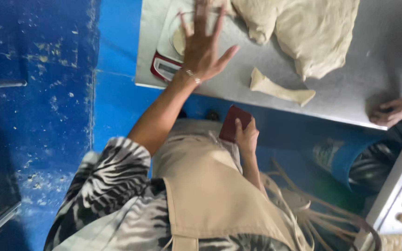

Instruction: The person divides portions of dough from a larger mass using a bench scraper, weighs each piece on a digital scale, and rolls them into small balls.

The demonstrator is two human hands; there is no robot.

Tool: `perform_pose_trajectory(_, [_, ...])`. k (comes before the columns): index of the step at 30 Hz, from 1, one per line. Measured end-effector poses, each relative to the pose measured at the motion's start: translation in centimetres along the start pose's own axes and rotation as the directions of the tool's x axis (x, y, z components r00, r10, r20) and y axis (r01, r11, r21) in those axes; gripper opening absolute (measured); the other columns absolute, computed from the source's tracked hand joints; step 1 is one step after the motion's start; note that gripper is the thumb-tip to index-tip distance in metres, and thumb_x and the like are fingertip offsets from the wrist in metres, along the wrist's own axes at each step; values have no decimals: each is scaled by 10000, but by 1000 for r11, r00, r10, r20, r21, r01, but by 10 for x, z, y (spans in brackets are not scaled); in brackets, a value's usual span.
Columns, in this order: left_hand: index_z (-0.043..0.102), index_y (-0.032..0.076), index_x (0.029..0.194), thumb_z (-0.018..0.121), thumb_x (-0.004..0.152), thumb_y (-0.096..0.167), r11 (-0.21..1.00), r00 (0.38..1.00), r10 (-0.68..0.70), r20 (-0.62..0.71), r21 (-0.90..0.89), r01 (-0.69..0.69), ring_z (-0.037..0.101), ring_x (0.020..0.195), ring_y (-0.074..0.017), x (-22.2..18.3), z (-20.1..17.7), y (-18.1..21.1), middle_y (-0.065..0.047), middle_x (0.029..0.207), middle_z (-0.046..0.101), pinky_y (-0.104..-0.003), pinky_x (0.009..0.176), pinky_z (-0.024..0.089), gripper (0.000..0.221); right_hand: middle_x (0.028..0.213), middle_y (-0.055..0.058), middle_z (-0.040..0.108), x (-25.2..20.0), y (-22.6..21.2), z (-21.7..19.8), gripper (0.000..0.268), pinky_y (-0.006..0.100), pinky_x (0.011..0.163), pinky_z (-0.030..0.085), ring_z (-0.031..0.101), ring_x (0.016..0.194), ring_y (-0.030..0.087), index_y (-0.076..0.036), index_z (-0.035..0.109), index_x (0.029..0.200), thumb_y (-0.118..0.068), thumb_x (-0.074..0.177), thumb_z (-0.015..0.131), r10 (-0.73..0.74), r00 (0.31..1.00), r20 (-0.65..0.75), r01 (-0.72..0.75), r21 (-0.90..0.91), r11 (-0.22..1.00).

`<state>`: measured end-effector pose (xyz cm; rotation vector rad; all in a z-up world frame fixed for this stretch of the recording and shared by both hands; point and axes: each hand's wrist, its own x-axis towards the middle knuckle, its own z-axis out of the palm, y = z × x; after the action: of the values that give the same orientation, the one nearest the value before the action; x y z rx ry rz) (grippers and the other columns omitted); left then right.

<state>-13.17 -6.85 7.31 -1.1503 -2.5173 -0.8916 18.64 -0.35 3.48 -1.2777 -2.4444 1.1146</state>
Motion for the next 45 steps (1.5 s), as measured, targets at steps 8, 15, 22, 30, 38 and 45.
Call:
perform_pose_trajectory(8, [452, 137, 1426, 610, 870, 148, 943, 776, 324, 541, -117, -312, 311, 1445, -401, -44, 130, 104, -183, 1563, 317, -631, 1137, 244, 578, 1113, 179, 747, 19, 37, -37, 370, 365, 891, 539, 715, 1024, 244, -24, 663, 1237, -218, 928, 726, 137, 985, 102, -143, 60, 988])
perform_pose_trajectory(15, [658, 29, 997, 693, 888, 63, 903, 833, 348, 430, -391, -176, 638, 1053, -287, -69, 132, 114, -111, 1099, 640, -411, 899, 536, 119, 1203, 112, 725, 38, 72, -97, 392, 328, 949, 541, 666, 1082, 182, 21, 634, 1304, -193, 984, 701, 8, 973, 232, -112, 437, 892])
perform_pose_trajectory(22, [746, 39, 951, 747, 841, 25, 881, 972, -84, 218, -439, 174, 653, 919, -356, -107, 94, 50, -158, 932, 672, -445, 821, 536, 111, 1144, 180, 748, 63, 24, -130, 411, 367, 852, 584, 744, 1018, 246, 21, 603, 1323, -215, 999, 698, -144, 941, 305, 115, 111, 987])
perform_pose_trajectory(30, [768, 57, 960, 689, 766, 19, 863, 983, -126, 135, -473, 176, 686, 929, -389, -114, 103, 55, -168, 940, 711, -444, 838, 556, 212, 979, 316, 714, 130, -68, -21, 435, 539, 811, 549, 702, 948, 489, 88, 483, 1310, -137, 970, 635, -160, 945, 286, 246, -295, 923])
perform_pose_trajectory(38, [773, 76, 1012, 715, 839, 103, 774, 886, -170, 431, -498, 391, 703, 990, -359, -78, 110, 9, -179, 989, 720, -422, 900, 552, 184, 925, 324, 703, 169, -87, 27, 625, 561, 760, 543, 679, 900, 516, 60, 442, 1235, -183, 772, 784, -198, 940, 278, 281, -300, 912])
perform_pose_trajectory(45, [772, 91, 1105, 651, 818, 1, 858, 876, 74, 477, -478, 187, 651, 1029, -413, -83, 131, 8, -210, 1041, 658, -455, 968, 534, 325, 1009, 357, 685, 116, -22, 20, 522, 566, 819, 533, 665, 934, 549, 109, 433, 1278, -145, 926, 722, -277, 955, 101, 295, -286, 912])
